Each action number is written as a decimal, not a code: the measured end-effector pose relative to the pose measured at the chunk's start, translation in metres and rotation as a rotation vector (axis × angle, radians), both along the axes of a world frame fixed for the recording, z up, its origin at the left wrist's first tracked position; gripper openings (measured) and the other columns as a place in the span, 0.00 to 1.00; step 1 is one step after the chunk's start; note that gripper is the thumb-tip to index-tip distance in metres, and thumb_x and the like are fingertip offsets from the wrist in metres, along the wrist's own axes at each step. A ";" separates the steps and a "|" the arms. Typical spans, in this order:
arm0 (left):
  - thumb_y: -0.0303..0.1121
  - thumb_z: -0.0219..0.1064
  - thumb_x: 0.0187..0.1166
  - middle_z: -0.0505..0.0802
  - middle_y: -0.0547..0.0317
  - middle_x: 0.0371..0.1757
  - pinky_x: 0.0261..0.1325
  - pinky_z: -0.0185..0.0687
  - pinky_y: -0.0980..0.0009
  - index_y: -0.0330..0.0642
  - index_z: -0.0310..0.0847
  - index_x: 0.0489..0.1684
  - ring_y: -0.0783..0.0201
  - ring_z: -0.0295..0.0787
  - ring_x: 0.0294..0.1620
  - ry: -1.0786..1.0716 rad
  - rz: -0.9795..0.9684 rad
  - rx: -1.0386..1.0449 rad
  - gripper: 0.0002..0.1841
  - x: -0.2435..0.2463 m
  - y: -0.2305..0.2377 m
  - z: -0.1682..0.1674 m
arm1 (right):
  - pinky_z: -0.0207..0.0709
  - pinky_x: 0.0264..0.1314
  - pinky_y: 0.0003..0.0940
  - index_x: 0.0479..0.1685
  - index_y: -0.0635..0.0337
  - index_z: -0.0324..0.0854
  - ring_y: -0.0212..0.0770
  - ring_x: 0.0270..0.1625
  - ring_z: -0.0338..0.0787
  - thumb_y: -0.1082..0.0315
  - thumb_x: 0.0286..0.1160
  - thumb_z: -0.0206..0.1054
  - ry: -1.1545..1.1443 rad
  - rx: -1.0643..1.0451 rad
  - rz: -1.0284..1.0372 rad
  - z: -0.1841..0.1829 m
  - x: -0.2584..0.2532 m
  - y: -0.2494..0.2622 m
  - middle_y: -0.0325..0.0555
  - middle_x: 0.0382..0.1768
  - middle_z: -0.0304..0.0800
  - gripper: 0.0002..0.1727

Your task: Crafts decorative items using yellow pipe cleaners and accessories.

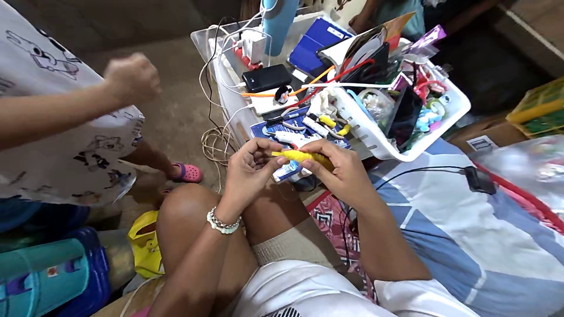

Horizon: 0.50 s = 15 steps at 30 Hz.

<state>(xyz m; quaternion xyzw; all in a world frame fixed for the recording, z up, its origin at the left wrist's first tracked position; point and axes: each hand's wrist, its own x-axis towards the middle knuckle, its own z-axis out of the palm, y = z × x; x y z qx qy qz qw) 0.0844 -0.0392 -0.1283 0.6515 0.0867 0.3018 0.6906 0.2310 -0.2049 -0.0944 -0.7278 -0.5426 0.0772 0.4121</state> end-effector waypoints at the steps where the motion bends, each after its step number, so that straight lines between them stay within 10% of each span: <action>1: 0.19 0.76 0.70 0.94 0.58 0.45 0.48 0.93 0.71 0.37 0.82 0.57 0.68 0.94 0.40 -0.008 0.000 0.003 0.17 0.000 0.000 0.000 | 0.84 0.46 0.21 0.56 0.57 0.86 0.24 0.42 0.88 0.55 0.85 0.64 -0.017 0.007 0.003 0.000 0.000 0.000 0.37 0.46 0.91 0.16; 15: 0.19 0.75 0.72 0.95 0.51 0.45 0.48 0.92 0.72 0.25 0.87 0.48 0.69 0.93 0.40 -0.165 0.149 0.073 0.10 0.005 0.004 -0.003 | 0.88 0.47 0.36 0.73 0.66 0.76 0.38 0.46 0.91 0.53 0.86 0.61 0.042 -0.094 0.097 0.000 0.020 -0.023 0.54 0.53 0.91 0.28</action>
